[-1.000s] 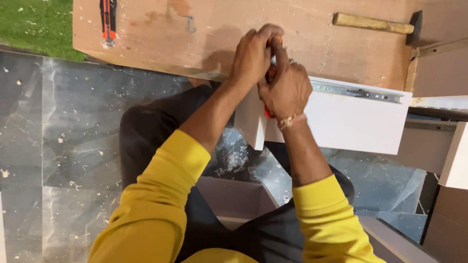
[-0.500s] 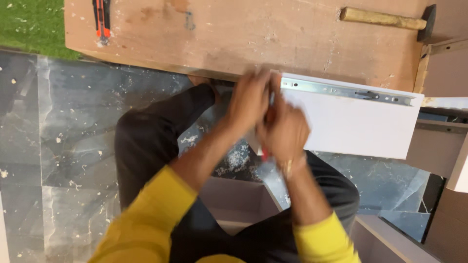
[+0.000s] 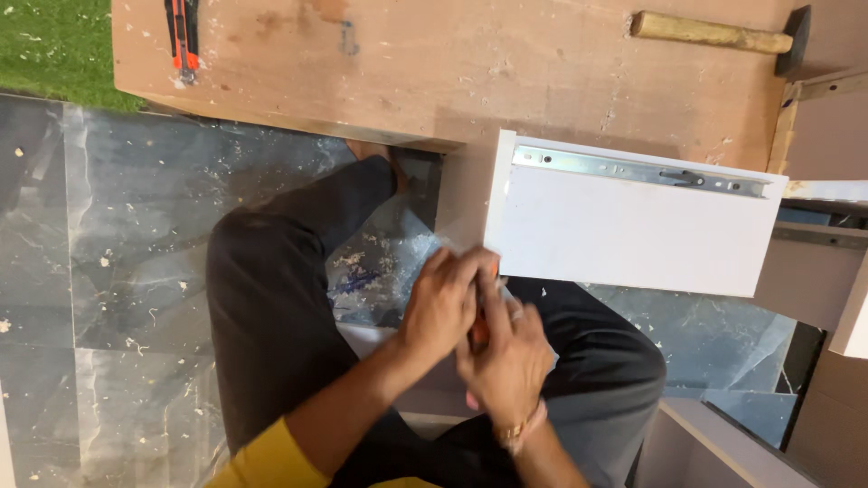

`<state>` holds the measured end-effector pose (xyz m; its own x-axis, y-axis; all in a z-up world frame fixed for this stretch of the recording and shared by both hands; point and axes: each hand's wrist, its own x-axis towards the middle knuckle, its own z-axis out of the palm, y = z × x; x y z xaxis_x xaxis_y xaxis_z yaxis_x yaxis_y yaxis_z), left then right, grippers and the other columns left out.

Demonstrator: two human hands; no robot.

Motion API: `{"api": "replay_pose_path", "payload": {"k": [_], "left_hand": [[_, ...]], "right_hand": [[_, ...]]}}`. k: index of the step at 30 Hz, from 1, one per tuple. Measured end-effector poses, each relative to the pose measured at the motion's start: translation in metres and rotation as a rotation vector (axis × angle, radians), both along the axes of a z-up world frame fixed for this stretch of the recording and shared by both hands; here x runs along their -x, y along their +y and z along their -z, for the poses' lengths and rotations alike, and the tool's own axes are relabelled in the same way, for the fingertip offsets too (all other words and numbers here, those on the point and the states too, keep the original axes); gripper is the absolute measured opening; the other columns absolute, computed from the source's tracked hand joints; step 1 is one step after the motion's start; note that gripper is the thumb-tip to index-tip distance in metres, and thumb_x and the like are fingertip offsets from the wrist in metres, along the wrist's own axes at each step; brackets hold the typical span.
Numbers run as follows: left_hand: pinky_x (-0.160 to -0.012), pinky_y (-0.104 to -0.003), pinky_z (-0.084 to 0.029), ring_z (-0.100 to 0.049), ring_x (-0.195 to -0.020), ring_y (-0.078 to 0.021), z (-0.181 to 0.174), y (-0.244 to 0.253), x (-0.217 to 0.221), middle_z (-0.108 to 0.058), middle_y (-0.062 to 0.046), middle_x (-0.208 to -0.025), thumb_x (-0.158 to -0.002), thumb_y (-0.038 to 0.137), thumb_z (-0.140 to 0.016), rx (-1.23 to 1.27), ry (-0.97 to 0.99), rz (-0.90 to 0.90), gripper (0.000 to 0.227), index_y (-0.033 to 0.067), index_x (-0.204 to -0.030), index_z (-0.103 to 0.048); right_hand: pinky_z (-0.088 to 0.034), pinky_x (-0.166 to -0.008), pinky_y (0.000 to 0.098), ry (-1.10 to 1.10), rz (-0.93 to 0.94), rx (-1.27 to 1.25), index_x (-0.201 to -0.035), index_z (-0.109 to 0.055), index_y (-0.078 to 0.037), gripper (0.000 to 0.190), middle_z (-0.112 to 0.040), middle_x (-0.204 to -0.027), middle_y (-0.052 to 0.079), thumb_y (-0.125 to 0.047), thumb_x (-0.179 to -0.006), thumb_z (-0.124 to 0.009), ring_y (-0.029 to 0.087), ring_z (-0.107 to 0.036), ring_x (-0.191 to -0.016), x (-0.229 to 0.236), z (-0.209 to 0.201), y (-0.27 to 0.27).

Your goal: The person assembles a white drawer unit by hand on the workshop floor, aligning the drawer slide and then use a hand planer and a hammer on the components.

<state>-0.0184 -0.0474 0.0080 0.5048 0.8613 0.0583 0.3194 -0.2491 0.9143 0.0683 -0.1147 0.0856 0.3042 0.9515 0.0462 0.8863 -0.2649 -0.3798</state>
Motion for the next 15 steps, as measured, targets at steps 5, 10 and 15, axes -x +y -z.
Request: {"api": "replay_pose_path", "payload": {"k": [5, 10, 15], "left_hand": [[-0.076, -0.05, -0.054, -0.065, -0.089, -0.0407, 0.029, 0.143, -0.069, -0.067, -0.02, -0.093, -0.092, 0.001, -0.067, -0.159, 0.085, -0.066, 0.017, 0.0056, -0.109, -0.066], [-0.075, -0.046, -0.057, -0.067, -0.088, -0.0367, 0.015, 0.18, -0.085, -0.068, -0.018, -0.093, -0.088, 0.0, -0.065, -0.205, -0.059, -0.114, 0.03, 0.0089, -0.116, -0.066], [-0.086, -0.048, -0.055, -0.065, -0.101, -0.0375, 0.006, 0.031, -0.011, -0.068, -0.017, -0.11, -0.092, -0.004, -0.06, -0.131, -0.076, -0.076, 0.029, 0.0073, -0.119, -0.063]], "right_hand": [[-0.049, -0.059, 0.0471, -0.015, 0.034, 0.051, -0.153, -0.052, -0.014, 0.071, -0.067, -0.072, 0.014, -0.023, -0.086, -0.073, 0.034, -0.063, -0.064, -0.062, 0.03, 0.121], [-0.05, -0.058, 0.0481, -0.075, 0.008, -0.019, -0.149, -0.054, -0.015, 0.071, -0.068, -0.075, 0.014, -0.027, -0.082, -0.075, 0.036, -0.065, -0.067, -0.073, 0.022, 0.156], [-0.05, -0.057, 0.0453, -0.03, -0.001, 0.095, -0.148, -0.054, -0.012, 0.073, -0.067, -0.08, 0.014, -0.025, -0.08, -0.075, 0.035, -0.061, -0.069, -0.013, 0.006, 0.026]]}}
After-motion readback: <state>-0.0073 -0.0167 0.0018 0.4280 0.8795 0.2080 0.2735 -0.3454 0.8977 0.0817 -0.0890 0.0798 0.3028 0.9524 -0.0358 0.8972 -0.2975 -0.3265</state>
